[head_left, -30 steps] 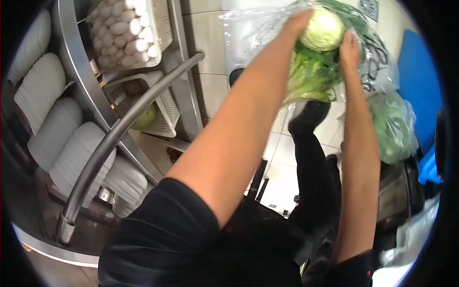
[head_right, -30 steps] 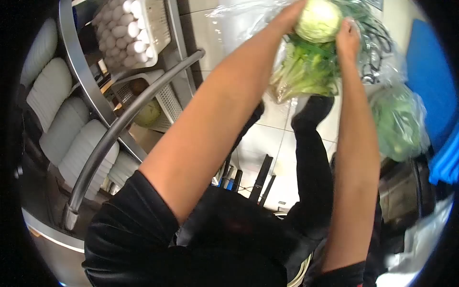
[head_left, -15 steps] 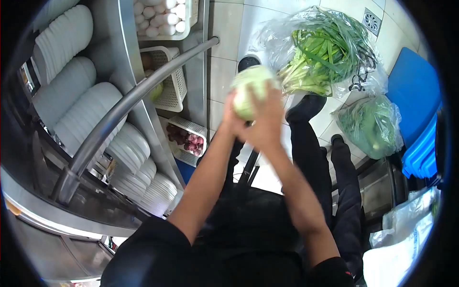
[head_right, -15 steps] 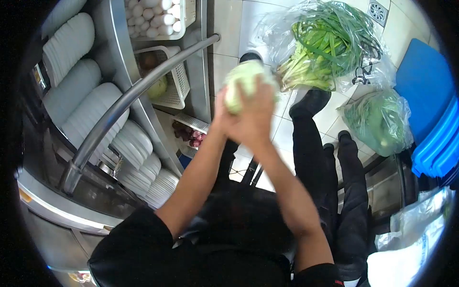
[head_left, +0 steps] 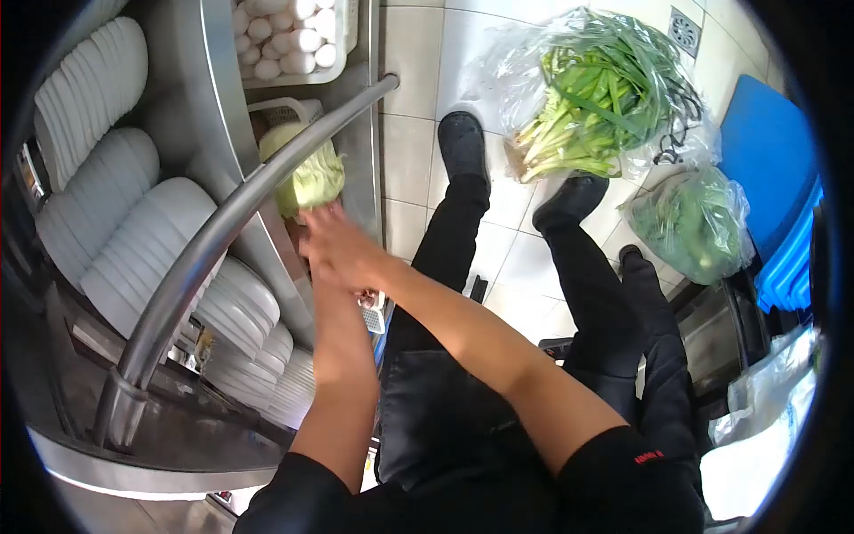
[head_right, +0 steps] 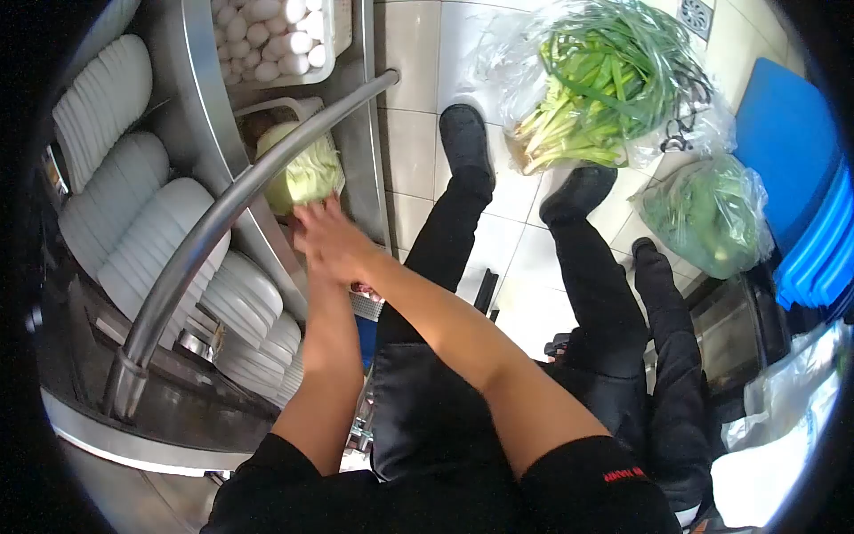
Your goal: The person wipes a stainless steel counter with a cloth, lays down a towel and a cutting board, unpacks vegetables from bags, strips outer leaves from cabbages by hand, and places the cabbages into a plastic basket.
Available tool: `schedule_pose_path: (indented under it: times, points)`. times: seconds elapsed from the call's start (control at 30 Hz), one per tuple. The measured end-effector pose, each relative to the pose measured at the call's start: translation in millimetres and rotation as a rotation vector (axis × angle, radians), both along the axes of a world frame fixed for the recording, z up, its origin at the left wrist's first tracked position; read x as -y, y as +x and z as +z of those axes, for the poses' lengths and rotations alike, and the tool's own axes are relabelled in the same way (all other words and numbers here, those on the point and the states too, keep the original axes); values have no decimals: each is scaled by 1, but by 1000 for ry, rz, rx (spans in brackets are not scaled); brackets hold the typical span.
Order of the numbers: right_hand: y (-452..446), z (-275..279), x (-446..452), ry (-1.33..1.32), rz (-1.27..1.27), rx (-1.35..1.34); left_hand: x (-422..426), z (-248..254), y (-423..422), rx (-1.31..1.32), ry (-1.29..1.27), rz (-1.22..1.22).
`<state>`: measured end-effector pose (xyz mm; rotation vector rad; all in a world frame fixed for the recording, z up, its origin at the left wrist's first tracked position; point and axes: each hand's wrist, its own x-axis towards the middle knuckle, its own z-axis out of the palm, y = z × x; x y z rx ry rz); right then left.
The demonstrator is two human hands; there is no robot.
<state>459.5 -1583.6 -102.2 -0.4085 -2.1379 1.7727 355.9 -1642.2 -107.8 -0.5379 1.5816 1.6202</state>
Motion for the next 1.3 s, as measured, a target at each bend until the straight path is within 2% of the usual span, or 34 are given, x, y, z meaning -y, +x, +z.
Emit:
schedule_pose_path:
  times: [0.03, 0.07, 0.13, 0.17, 0.23, 0.27, 0.33, 0.43, 0.5, 0.57, 0.6, 0.63, 0.7, 0.77, 0.8, 0.83, 0.9, 0.93, 1.0, 1.03, 1.07, 1.1, 1.13, 1.17, 1.2, 1.23, 1.27, 1.3]
  points:
    - [-17, -12, -5, 2, -191, -25, 0, -14, -14, -27, -48, -19]
    - [-33, -23, -11, 3, -191, -34, -1, -26, -30, -59, -105, -43]
    - [-62, -37, -19, -241, -593, -49, 3, -43, -47, -98, -203, -85]
    - [-74, -39, -18, -234, -593, -47, 5, -52, -55, -112, -240, -94]
    - [-87, -38, -19, -59, -171, 116, 13, -65, -67, -143, -323, -120]
    - [-84, -40, -22, -63, -164, 131, 18, -71, -72, -159, -372, -137]
    - [-76, -53, -34, -208, 118, 274, 20, -85, -81, -191, -450, -180]
    - [-24, -74, -34, -337, -23, 257, 28, -104, -78, -255, -569, -238]
    - [30, -105, -29, -310, -119, 341, 40, -123, -68, -268, -611, -276]
    - [85, -122, -46, -376, -193, 569, 53, -151, -55, -717, -945, -576]
    - [112, -131, -56, -355, -250, 598, -14, -93, -17, -388, -1063, -465]
    - [140, -142, -69, -322, -311, 633, -21, -92, 2, -357, -1026, -490]
    - [197, -158, -102, -366, -381, 761, -34, -102, 42, -698, -1238, -476]
    - [253, -187, -125, -275, -653, 863, -46, -113, 90, -1000, -1068, -900]
    - [274, -186, -143, -234, -763, 994, -78, -94, 111, -804, -818, -1058]
    - [293, -183, -161, -199, -875, 1118, -99, -91, 124, -806, -806, -1071]
    - [329, -181, -190, -495, -1040, 1377, -138, -104, 140, -457, -215, -1556]
    - [333, -174, -195, -503, -1059, 1375, -146, -127, 147, -461, -204, -1573]
    - [338, -161, -195, -669, -1464, 1440, -159, -189, 161, -1061, -584, -1426]
    - [344, -173, -192, -679, -1475, 1439, -180, -211, 166, -1076, -730, -1193]
    - [351, -194, -183, -689, -1508, 1319, -199, -234, 169, -1079, -868, -951]
    - [358, -219, -174, -692, -1534, 1198, -208, -265, 167, -1082, -866, -957]
    - [363, -251, -166, -518, -1548, 1215, -211, -299, 161, -1068, -751, -1219]
    - [372, -259, -169, -531, -1548, 1221, -207, -314, 160, -1035, -628, -1483]
    - [382, -261, -172, -647, -1381, 1096, -207, -309, 176, -840, -457, -1609]
    - [385, -255, -176, -750, -1214, 960, -213, -295, 202, -641, -286, -1714]
    - [366, -222, -183, -539, -1253, 1157, -217, -267, 230, -500, -277, -1762]
    - [356, -213, -178, -433, -1161, 1309, -222, -234, 258, -369, -256, -1798]
